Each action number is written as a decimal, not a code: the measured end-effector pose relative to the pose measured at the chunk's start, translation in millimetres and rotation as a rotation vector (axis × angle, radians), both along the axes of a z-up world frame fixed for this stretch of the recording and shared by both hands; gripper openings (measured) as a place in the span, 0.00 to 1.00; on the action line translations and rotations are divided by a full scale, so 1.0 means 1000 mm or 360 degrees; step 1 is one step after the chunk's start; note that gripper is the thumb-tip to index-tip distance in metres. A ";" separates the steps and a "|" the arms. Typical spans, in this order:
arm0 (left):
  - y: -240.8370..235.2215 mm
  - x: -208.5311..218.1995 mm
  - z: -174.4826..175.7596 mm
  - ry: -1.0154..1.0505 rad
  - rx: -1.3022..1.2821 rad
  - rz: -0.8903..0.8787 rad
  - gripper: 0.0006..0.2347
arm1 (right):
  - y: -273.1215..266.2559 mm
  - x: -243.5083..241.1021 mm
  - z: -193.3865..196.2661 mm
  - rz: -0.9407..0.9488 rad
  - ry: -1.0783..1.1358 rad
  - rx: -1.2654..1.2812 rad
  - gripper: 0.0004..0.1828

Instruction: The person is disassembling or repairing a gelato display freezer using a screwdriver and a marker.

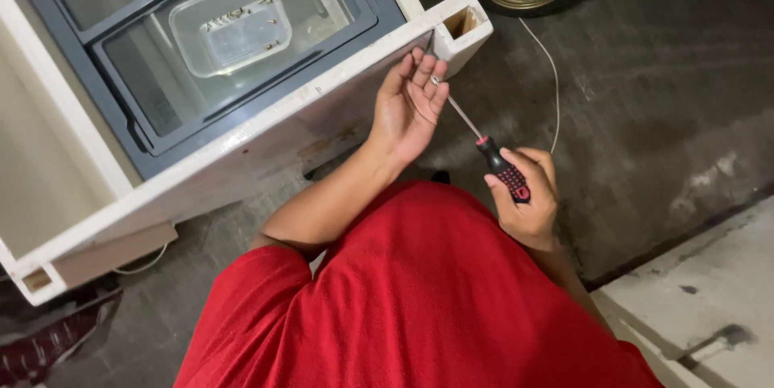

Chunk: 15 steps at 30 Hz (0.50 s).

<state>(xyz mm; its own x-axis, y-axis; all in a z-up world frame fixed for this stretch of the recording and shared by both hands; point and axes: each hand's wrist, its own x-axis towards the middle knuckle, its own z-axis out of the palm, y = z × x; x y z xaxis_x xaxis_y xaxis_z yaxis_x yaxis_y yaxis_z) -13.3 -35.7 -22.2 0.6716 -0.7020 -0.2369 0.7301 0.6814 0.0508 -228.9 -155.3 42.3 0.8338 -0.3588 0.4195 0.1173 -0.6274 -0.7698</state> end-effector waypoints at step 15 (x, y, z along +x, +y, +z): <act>-0.006 -0.009 0.007 -0.0149 0.0685 0.0360 0.09 | -0.101 -0.046 -0.038 0.0180 0.0175 0.1180 0.19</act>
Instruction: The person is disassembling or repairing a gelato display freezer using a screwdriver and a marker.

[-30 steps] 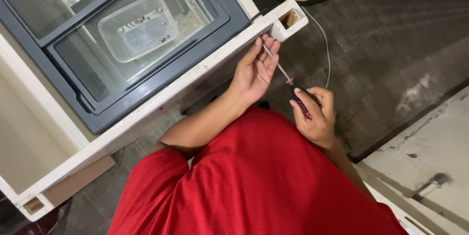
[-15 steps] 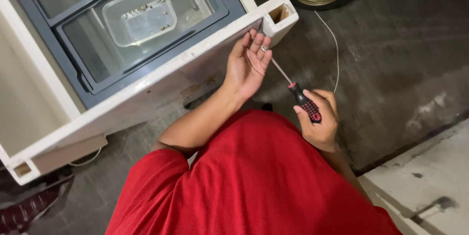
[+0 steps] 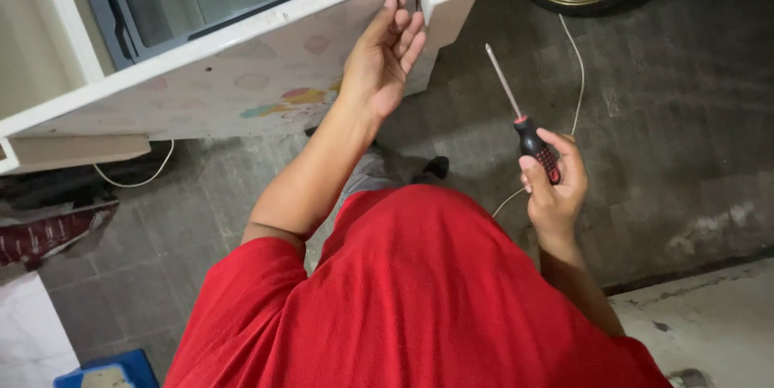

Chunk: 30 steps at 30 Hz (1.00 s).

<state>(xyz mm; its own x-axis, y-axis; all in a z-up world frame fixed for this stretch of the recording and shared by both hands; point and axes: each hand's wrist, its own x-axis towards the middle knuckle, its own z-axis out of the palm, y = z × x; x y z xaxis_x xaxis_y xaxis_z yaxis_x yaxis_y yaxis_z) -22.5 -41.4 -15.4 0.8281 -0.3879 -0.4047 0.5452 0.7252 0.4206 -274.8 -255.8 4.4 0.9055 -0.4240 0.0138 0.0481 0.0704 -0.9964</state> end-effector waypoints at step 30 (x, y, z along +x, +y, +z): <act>-0.019 0.002 0.006 0.0037 -0.0291 0.0103 0.09 | -0.011 0.006 -0.019 -0.0026 0.0003 0.0303 0.19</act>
